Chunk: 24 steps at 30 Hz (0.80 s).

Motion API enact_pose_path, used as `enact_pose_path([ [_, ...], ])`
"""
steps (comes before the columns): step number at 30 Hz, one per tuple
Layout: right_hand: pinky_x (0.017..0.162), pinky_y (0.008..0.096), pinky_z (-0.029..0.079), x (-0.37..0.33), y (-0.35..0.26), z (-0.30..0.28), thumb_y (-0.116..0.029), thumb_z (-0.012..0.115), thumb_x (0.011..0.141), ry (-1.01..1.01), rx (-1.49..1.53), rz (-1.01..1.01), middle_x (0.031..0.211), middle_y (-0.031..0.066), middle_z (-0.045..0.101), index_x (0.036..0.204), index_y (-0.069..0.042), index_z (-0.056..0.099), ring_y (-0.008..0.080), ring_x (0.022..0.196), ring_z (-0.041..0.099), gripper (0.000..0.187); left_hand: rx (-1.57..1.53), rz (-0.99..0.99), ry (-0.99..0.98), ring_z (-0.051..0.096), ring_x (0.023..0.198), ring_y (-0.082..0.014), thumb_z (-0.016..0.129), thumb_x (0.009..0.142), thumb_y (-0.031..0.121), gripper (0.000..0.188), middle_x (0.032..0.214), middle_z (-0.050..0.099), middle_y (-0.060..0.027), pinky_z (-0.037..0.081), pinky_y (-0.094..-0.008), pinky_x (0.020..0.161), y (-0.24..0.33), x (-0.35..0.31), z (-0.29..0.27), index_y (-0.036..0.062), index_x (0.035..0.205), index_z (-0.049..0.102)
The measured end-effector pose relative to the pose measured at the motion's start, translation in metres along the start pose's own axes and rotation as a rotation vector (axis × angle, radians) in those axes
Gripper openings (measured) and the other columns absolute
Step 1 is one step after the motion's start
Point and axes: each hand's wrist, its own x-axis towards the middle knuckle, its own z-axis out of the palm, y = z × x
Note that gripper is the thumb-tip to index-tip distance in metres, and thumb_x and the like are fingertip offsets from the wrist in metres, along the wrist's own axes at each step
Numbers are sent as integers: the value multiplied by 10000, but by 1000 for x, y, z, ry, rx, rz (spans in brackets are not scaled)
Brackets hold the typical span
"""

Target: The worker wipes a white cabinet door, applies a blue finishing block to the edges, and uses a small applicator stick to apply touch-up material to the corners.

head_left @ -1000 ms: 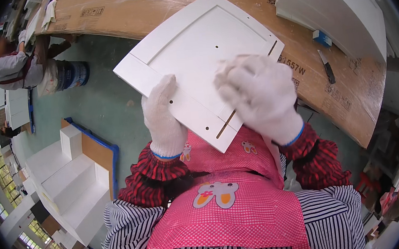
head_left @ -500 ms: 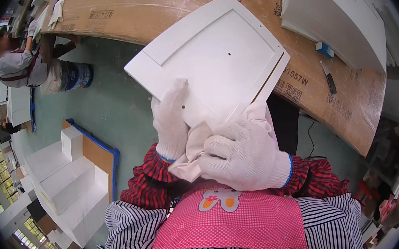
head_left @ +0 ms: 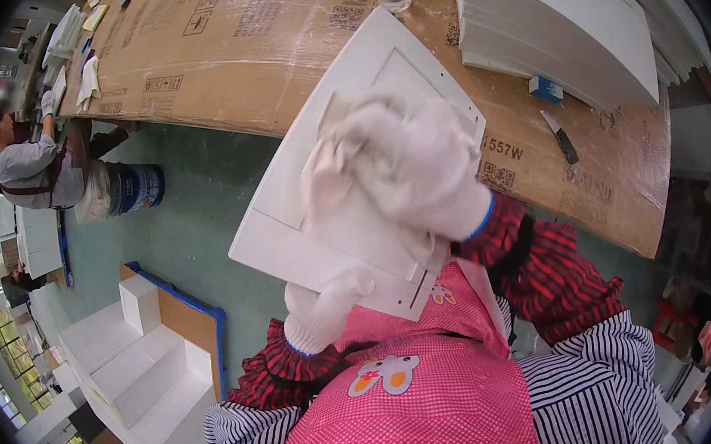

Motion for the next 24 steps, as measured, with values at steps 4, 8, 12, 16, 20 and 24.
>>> enact_pose_path([
  [4, 766, 402, 552, 24, 53, -5, -73, 683, 908, 353, -199, 110, 971, 119, 681, 1013, -104, 707, 300, 889, 690, 112, -52, -132, -108, 716, 927, -187, 793, 834, 76, 312, 1027, 752, -90, 590, -344, 810, -5, -5, -6, -31, 1121, 733],
  [8, 734, 407, 547, -2, -11, -4, -155, 722, 898, 149, -45, -18, 895, 110, 674, 959, -117, 695, 281, 862, 693, 76, 133, -145, 30, 711, 926, -194, 813, 817, 60, 363, 1031, 750, -89, 588, -341, 808, 3, -2, 2, -38, 1151, 713],
  [12, 680, 419, 536, -1, 1, -4, -201, 752, 855, 8, -36, -199, 916, 83, 666, 939, -153, 688, 267, 814, 690, 116, 72, -15, -221, 705, 817, -152, 788, 814, -6, 293, 951, 748, -82, 578, -284, 666, -11, -3, -23, -49, 1095, 716],
  [16, 732, 409, 546, 29, 73, -23, -157, 714, 892, 241, -178, 112, 963, 100, 641, 979, -131, 687, 297, 841, 677, 95, 58, -223, -146, 674, 663, -136, 783, 803, -17, 207, 862, 739, -83, 532, -263, 530, 0, -9, -15, -59, 999, 733],
  [20, 761, 409, 547, 9, 64, -23, -132, 694, 912, 199, -166, 221, 973, 110, 637, 1015, -118, 694, 319, 862, 665, 104, 107, -144, -116, 634, 563, -134, 758, 814, -32, 121, 807, 729, -89, 490, -263, 455, -8, -16, -15, -48, 933, 745],
  [24, 778, 422, 544, -60, 101, -24, -132, 702, 905, 180, -318, 272, 980, 115, 643, 1026, -96, 690, 329, 882, 665, 126, 98, -132, -104, 637, 566, -125, 746, 837, -33, 123, 789, 726, -90, 502, -259, 478, -15, -15, -24, -44, 960, 754],
])
